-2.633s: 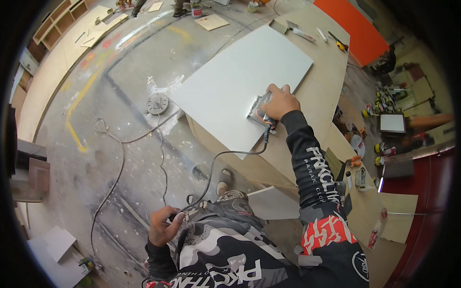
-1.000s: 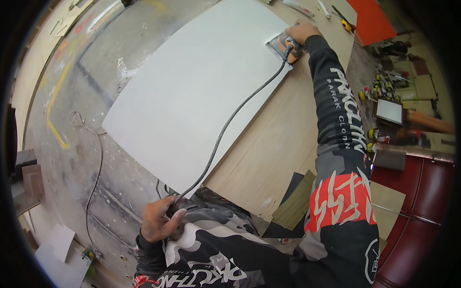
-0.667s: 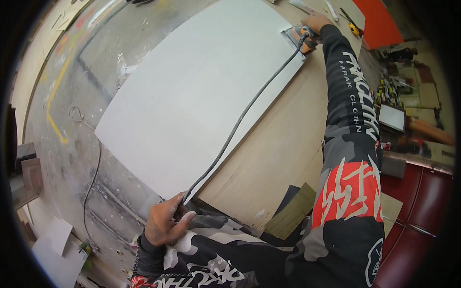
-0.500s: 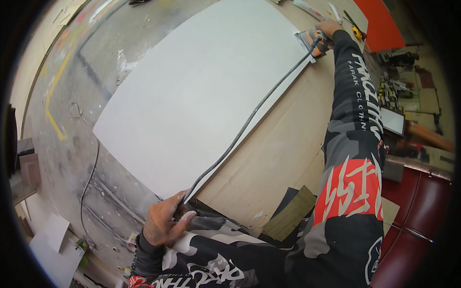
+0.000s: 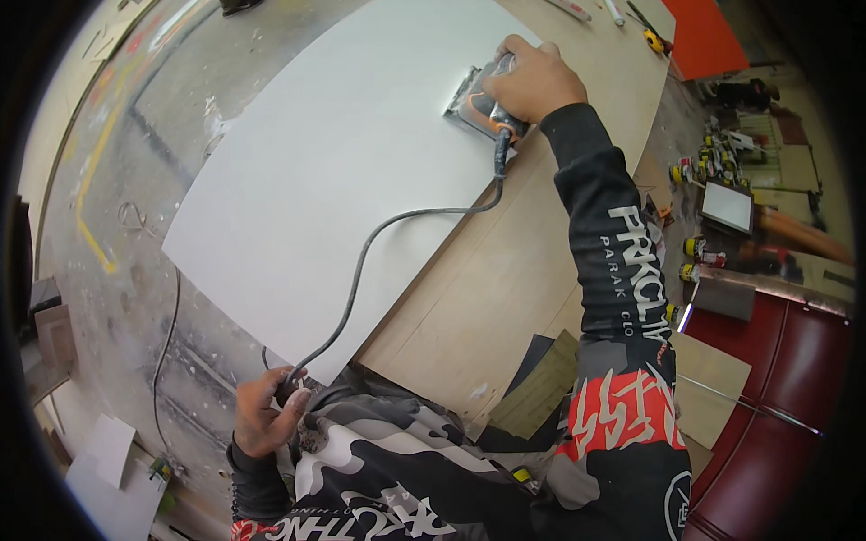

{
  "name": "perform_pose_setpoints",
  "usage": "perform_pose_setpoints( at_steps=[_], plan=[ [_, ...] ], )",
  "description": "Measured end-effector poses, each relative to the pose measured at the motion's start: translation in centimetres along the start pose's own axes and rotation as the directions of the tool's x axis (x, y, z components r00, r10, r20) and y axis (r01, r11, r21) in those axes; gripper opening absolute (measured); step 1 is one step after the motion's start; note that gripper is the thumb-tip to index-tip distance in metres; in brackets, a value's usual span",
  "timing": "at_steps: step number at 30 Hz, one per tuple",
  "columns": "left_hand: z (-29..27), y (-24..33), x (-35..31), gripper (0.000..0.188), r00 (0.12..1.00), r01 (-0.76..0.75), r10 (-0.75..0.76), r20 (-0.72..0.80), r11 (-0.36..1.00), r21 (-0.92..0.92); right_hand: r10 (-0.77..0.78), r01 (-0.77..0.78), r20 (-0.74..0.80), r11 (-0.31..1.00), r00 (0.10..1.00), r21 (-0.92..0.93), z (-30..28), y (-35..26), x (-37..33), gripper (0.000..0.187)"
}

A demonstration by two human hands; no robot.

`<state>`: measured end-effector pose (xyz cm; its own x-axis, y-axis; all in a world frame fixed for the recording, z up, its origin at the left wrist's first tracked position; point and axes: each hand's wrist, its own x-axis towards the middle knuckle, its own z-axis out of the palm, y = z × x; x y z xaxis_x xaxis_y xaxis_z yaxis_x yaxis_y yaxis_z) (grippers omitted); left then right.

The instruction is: Use an electric sander to smooth the surface and edges of a white-finished wooden board.

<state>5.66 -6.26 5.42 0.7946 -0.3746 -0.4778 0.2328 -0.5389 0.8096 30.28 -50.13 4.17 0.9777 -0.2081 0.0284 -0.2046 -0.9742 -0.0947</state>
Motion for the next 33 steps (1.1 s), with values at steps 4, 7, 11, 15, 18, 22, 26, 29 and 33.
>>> perform_pose_setpoints(
  at_steps=[4, 7, 11, 15, 18, 22, 26, 29, 33],
  plan=[
    [-0.2, -0.8, -0.9, 0.024, 0.992, -0.055, 0.050, -0.117, 0.998, -0.039, 0.080, -0.080, 0.054, 0.997, 0.995, 0.003, -0.3, -0.1, 1.0, 0.047],
    [-0.5, -0.7, -1.3, 0.025, 0.992, -0.048, 0.040, -0.120, 0.997, -0.066, 0.136, -0.139, 0.093, 0.990, 0.986, 0.028, -0.2, 2.5, 3.0, 0.049],
    [-0.5, -1.0, -1.5, 0.026, 0.995, -0.032, 0.025, -0.093, 0.997, -0.077, 0.069, -0.068, 0.022, 0.997, 0.997, -0.032, 0.4, -0.1, 1.7, 0.051],
    [-0.6, -0.9, -2.1, 0.026, 0.995, -0.024, 0.015, -0.098, 0.996, -0.087, 0.121, -0.114, 0.116, 0.992, 0.986, -0.059, -0.3, -1.5, 1.2, 0.055],
    [-0.9, -1.2, -2.4, 0.026, 0.996, -0.013, 0.004, -0.092, 0.996, -0.093, 0.116, -0.120, 0.085, 0.992, 0.990, 0.043, 0.3, 0.8, 2.8, 0.051],
    [-1.0, -1.3, -2.6, 0.024, 0.991, -0.052, 0.045, -0.123, 0.997, -0.057, 0.138, -0.142, 0.121, 0.990, 0.983, 0.026, 0.2, 1.0, 2.9, 0.053],
    [-1.0, -1.6, -2.9, 0.027, 0.996, -0.012, 0.005, -0.094, 0.997, -0.071, 0.148, -0.146, 0.128, 0.989, 0.981, -0.026, -0.1, -0.7, 1.8, 0.057],
    [-0.8, -2.3, -3.1, 0.029, 0.996, -0.050, 0.044, -0.081, 0.997, -0.067, 0.176, -0.183, 0.089, 0.981, 0.980, 0.071, 0.3, 0.2, 2.6, 0.050],
    [-0.8, -2.2, -3.1, 0.030, 0.993, -0.077, 0.069, -0.099, 0.994, -0.080, 0.226, -0.254, 0.178, 0.955, 0.958, 0.154, -0.3, 0.1, 2.8, 0.052]
  ],
)
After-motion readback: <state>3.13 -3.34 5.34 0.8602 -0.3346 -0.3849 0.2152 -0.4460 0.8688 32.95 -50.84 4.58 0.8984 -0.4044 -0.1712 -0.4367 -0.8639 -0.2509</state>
